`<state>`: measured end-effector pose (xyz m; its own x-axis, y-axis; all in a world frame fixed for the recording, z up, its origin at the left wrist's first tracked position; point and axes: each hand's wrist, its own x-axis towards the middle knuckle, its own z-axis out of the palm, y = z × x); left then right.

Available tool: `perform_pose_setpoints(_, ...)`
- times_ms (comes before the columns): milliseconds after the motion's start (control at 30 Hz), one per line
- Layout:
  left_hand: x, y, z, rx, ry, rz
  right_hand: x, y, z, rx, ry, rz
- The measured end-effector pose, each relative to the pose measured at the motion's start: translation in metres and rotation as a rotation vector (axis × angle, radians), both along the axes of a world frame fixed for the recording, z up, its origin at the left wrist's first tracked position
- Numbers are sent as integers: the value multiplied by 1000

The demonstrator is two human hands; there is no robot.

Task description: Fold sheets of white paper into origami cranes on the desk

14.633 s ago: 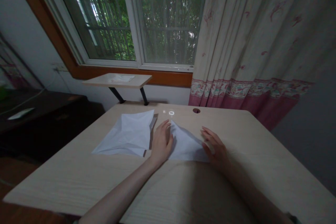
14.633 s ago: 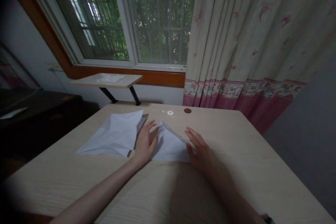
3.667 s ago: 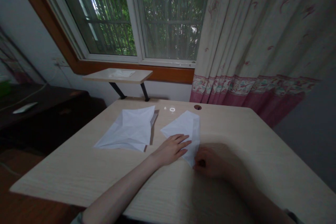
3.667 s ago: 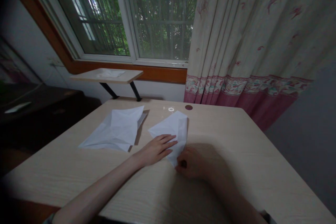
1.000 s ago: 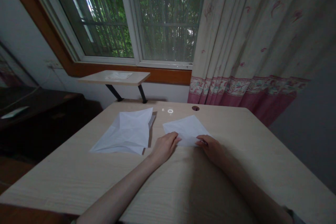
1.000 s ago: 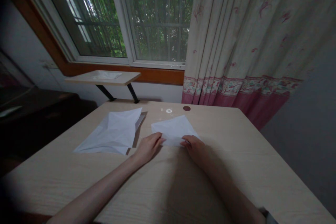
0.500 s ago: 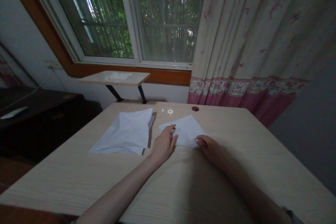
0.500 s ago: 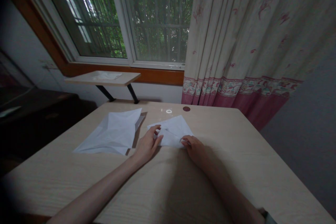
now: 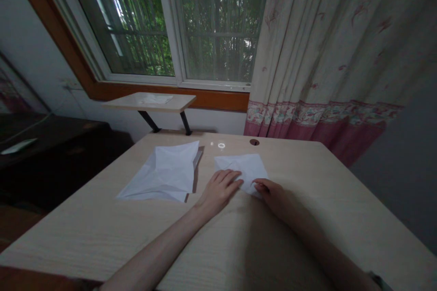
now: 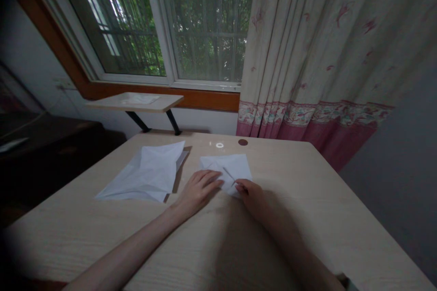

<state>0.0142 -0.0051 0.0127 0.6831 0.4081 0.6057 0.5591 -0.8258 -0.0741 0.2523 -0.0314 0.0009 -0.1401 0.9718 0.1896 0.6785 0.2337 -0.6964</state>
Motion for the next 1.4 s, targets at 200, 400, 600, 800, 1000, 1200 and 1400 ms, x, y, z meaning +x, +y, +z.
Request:
perform_pose_setpoints(200, -1, 0, 0, -78, 1, 2, -13, -9, 5, -47, 75, -13)
perform_pose_setpoints(400, 0, 2, -5, -166, -13, -25, -16, -9, -1, -48, 214, 10)
perform_pose_setpoints(600, 0, 2, -6, -225, 19, -41, -16, -10, -6, 89, 171, 57)
perform_pose_setpoints(800, -2, -1, -3, -266, 5, -95, -8, -6, -13, 206, 73, 20)
perform_pose_setpoints(1000, -1, -4, 0, -262, 10, -147, -5, -2, -13, 257, -134, 83)
perform_pose_setpoints(1200, -2, -2, 1, -256, 46, -156, -7, -1, -13, 274, -119, 118)
perform_pose_setpoints(1400, -1, 1, -3, -253, 21, -115, -11, -10, -3, 217, -186, 131)
